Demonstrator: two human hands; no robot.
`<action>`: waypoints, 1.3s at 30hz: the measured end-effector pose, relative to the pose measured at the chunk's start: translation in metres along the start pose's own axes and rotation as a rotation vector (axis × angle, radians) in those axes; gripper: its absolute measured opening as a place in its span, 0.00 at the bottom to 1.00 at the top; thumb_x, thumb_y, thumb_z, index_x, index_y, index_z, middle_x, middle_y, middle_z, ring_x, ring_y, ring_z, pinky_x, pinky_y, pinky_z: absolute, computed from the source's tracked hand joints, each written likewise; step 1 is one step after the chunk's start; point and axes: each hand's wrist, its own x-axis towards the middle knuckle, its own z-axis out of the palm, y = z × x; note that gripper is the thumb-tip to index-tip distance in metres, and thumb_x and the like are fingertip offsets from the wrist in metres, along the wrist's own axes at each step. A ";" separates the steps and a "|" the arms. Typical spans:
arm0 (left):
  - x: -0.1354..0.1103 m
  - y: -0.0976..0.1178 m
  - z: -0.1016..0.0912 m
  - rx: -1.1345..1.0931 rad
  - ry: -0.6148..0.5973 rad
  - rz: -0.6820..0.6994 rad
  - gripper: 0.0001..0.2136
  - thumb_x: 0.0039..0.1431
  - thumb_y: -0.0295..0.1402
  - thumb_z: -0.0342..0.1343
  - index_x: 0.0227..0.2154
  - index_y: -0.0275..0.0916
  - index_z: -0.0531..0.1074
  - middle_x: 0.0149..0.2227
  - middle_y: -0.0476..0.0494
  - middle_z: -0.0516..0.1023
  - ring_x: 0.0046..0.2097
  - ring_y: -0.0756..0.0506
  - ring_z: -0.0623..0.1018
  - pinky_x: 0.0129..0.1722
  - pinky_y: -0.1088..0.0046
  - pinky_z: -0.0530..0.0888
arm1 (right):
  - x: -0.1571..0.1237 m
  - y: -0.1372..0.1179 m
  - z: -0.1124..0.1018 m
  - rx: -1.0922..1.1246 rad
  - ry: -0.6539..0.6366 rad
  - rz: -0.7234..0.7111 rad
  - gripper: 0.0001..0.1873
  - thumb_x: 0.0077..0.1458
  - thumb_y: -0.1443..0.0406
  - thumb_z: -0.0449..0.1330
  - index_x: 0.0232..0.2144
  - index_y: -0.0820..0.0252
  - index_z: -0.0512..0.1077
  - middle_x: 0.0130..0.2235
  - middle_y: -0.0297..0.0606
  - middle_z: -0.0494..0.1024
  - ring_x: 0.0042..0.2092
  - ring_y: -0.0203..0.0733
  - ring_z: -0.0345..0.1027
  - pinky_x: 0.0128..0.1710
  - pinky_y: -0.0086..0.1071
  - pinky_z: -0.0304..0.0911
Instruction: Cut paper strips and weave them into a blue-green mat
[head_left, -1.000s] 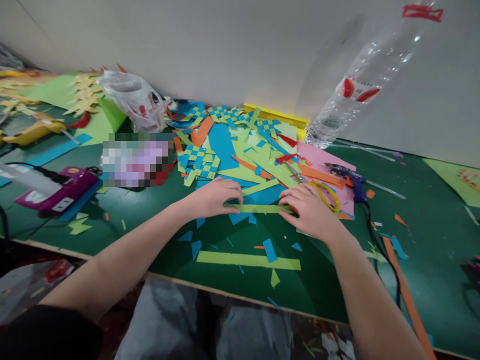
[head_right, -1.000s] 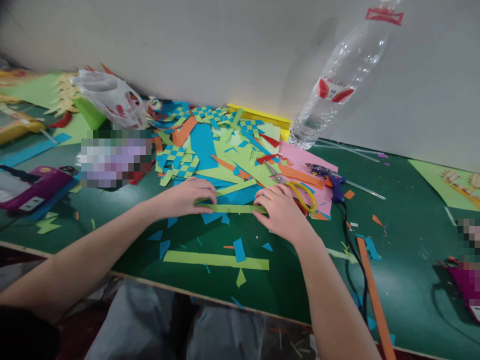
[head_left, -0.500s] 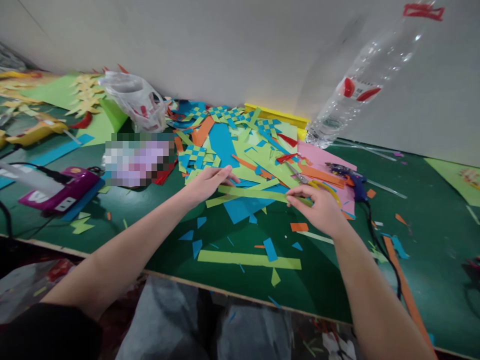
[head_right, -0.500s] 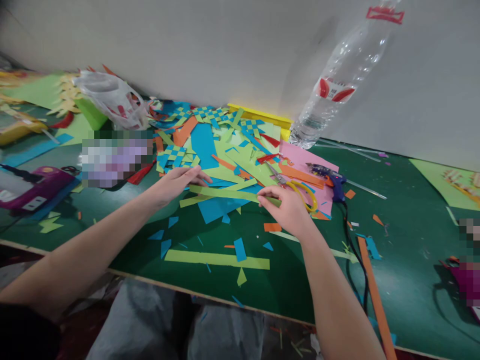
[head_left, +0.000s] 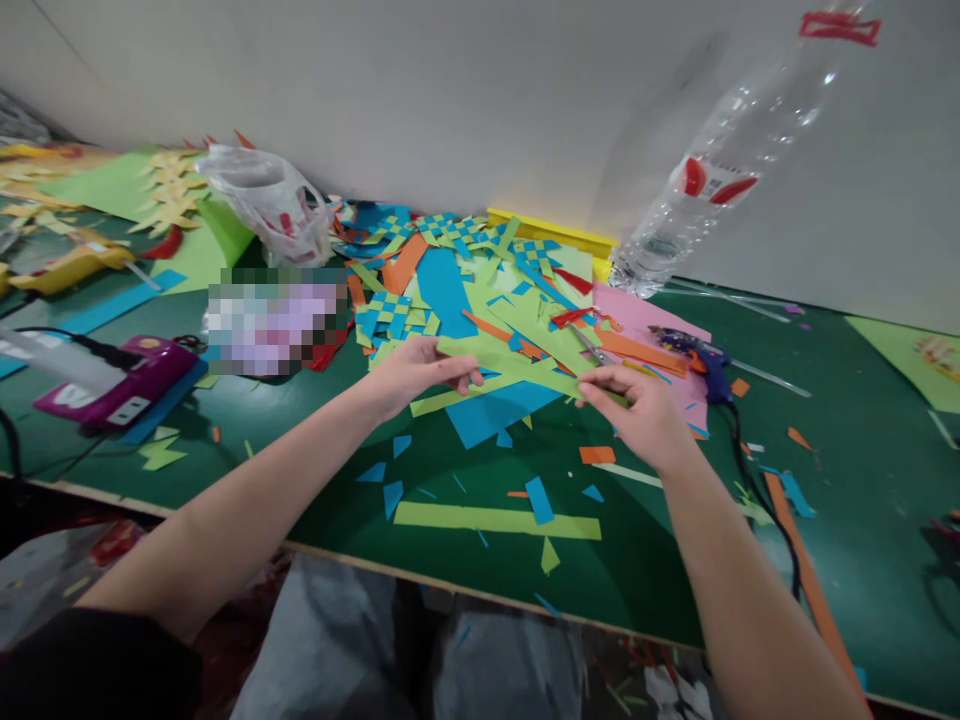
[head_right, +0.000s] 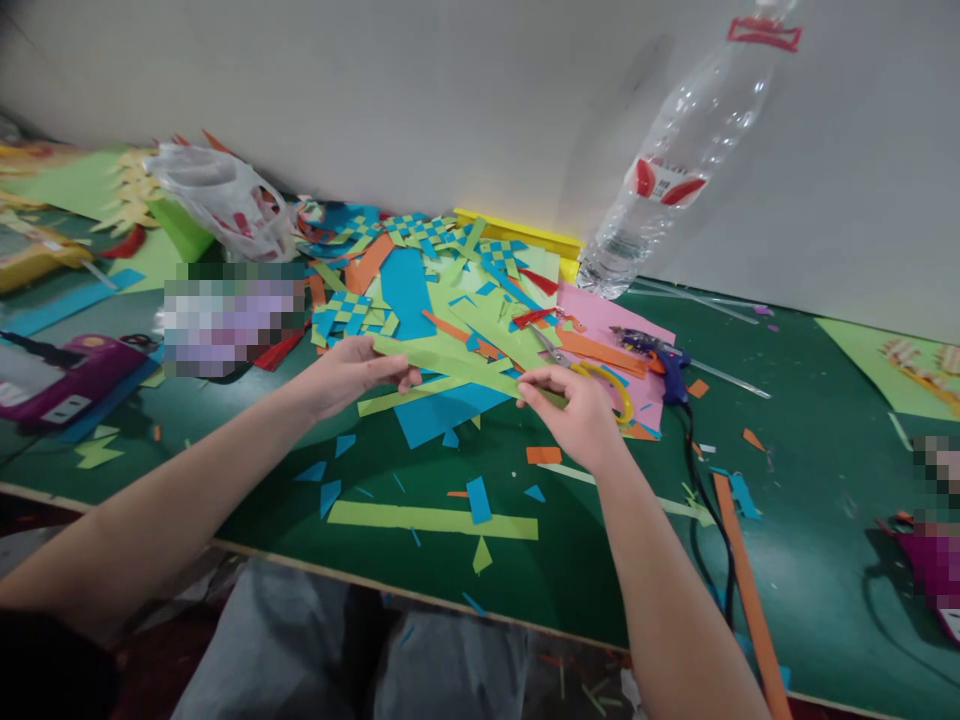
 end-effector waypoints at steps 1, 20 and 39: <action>0.000 0.000 0.001 0.047 -0.004 -0.001 0.17 0.50 0.47 0.62 0.26 0.36 0.77 0.29 0.41 0.81 0.35 0.44 0.79 0.43 0.66 0.75 | 0.000 -0.001 0.001 0.011 0.000 -0.008 0.12 0.55 0.56 0.59 0.35 0.59 0.74 0.30 0.38 0.80 0.31 0.42 0.75 0.33 0.35 0.70; -0.002 0.004 0.007 0.059 0.067 0.064 0.12 0.50 0.42 0.63 0.26 0.37 0.80 0.26 0.45 0.81 0.29 0.48 0.78 0.35 0.72 0.76 | -0.005 -0.003 0.007 -0.001 -0.126 -0.042 0.13 0.55 0.55 0.61 0.36 0.58 0.74 0.30 0.37 0.82 0.35 0.44 0.77 0.38 0.39 0.70; -0.004 0.001 0.017 -0.019 -0.010 0.114 0.10 0.49 0.39 0.64 0.27 0.35 0.76 0.28 0.45 0.80 0.27 0.50 0.77 0.29 0.74 0.76 | -0.007 -0.006 0.008 0.036 -0.219 -0.086 0.12 0.54 0.55 0.62 0.35 0.56 0.75 0.30 0.36 0.82 0.34 0.43 0.76 0.37 0.36 0.70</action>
